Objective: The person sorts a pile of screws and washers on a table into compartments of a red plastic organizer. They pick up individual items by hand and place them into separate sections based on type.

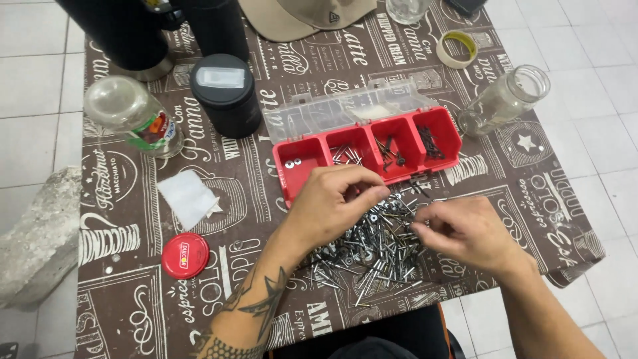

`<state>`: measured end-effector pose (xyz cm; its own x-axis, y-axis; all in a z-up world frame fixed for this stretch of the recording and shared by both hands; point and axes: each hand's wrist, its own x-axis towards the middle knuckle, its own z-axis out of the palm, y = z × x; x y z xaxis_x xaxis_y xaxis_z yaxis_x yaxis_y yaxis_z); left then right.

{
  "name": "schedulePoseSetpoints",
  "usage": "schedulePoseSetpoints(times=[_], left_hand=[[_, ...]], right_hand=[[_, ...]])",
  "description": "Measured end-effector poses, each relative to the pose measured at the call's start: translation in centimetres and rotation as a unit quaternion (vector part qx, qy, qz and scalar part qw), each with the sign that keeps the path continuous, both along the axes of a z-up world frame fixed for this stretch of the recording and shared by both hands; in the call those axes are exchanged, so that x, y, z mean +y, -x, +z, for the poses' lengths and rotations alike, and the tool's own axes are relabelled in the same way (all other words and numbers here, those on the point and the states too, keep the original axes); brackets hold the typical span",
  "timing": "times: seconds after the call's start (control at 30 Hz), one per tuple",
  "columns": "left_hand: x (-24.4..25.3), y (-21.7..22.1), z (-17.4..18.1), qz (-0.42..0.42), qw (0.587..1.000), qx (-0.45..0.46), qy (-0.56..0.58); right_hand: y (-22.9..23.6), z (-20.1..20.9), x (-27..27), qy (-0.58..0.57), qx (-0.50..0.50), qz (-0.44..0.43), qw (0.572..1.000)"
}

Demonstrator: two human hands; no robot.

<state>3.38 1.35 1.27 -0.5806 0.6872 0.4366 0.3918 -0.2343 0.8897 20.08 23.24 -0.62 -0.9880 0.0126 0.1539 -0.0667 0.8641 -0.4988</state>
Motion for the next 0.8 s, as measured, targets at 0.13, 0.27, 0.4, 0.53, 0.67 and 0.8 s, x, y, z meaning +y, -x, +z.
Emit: schedulePoseSetpoints(times=[0.13, 0.27, 0.4, 0.53, 0.67, 0.8], left_hand=[[-0.8, 0.7, 0.1, -0.004, 1.0, -0.012, 0.025], [-1.7, 2.0, 1.0, 0.051, 0.998, -0.025, 0.018], [-1.5, 2.6, 0.4, 0.07, 0.997, -0.003, 0.032], [-0.6, 2.5, -0.9, 0.038, 0.997, 0.022, 0.06], [-0.2, 1.9, -0.8, -0.002, 0.995, 0.05, 0.089], [-0.4, 1.9, -0.3, 0.005, 0.987, 0.024, 0.161]], right_hand=[[5.8, 2.5, -1.5, -0.04, 0.115, 0.068, 0.99], [9.4, 2.0, -1.1, -0.028, 0.164, 0.094, 0.982], [10.4, 0.8, -0.2, 0.023, 0.161, 0.038, 0.986], [9.3, -0.4, -0.8, 0.044, 0.147, 0.079, 0.985], [9.2, -0.5, 0.9, -0.043, 0.13, 0.123, 0.983], [9.1, 0.0, 5.6, -0.061, 0.118, 0.087, 0.987]])
